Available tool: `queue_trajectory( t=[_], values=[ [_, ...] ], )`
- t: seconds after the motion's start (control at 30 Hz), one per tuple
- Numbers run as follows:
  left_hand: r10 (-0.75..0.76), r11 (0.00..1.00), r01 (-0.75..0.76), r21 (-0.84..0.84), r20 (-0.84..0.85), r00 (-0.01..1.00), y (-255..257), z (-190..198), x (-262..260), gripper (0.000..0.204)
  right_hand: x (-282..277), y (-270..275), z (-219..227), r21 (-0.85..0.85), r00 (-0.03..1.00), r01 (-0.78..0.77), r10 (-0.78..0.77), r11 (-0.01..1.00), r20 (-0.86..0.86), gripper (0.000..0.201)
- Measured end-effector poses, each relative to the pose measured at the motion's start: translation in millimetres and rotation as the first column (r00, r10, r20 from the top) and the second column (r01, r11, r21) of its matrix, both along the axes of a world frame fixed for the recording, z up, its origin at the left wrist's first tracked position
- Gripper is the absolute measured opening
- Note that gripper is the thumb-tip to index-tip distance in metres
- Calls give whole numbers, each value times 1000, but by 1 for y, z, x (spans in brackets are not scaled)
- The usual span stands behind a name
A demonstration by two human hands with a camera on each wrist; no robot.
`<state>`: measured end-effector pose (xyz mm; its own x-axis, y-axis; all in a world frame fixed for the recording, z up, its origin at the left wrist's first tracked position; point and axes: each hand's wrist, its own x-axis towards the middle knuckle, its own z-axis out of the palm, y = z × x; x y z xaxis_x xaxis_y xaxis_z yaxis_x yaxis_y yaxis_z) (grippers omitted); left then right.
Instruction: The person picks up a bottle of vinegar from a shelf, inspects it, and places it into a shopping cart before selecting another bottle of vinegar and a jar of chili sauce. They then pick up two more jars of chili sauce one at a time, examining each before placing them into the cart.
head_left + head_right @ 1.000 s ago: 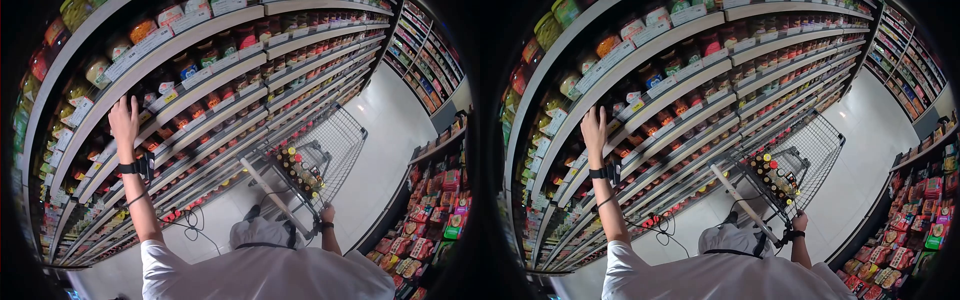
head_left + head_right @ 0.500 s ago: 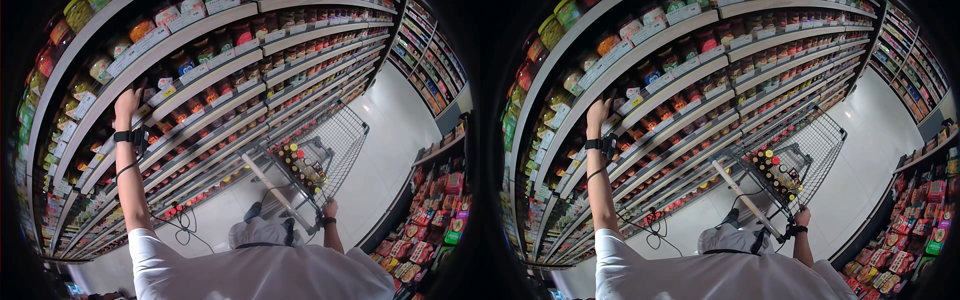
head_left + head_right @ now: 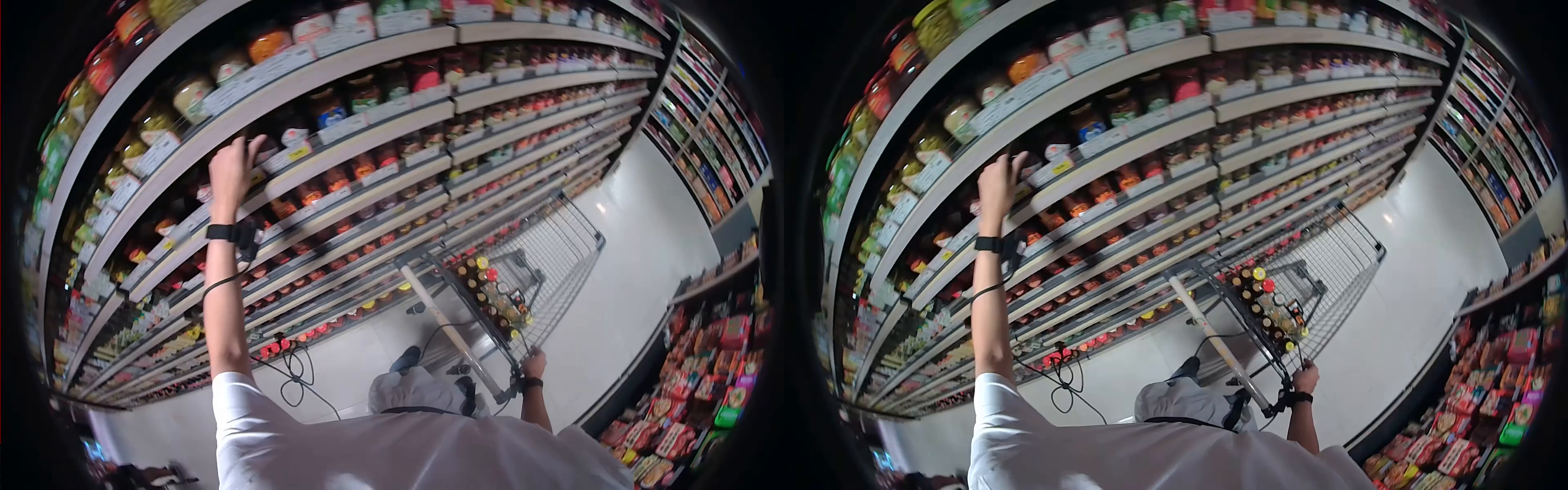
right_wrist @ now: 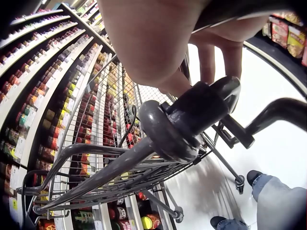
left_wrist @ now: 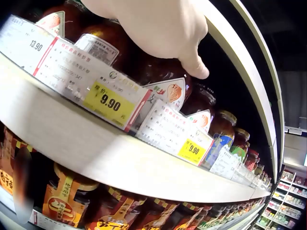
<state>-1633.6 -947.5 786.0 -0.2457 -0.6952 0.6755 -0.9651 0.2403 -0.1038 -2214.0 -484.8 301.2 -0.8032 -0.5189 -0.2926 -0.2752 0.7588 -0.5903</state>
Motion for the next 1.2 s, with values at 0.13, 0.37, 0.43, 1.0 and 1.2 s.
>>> queue_trajectory(
  t=[0.13,0.37,0.43,1.0,1.2],
  values=[
    [-21,966,38,-257,69,997,8,-11,-6,40,-15,3,-30,-36,1000,-14,14,999,6,47],
    [-263,898,247,-364,6,965,28,-11,-15,61,-7,-2,-4,-12,1000,-1,1,1000,28,45],
    [-279,879,254,-404,-3,960,29,-19,-14,63,-4,-3,-1,-2,998,7,-7,1000,56,44],
    [-298,691,664,-285,-950,-97,147,-59,-141,36,14,2,14,13,987,-118,118,993,-106,41],
    [9,544,830,-125,-988,-155,184,-92,-194,28,-10,15,-9,99,918,-361,372,927,-137,63]
  ],
)
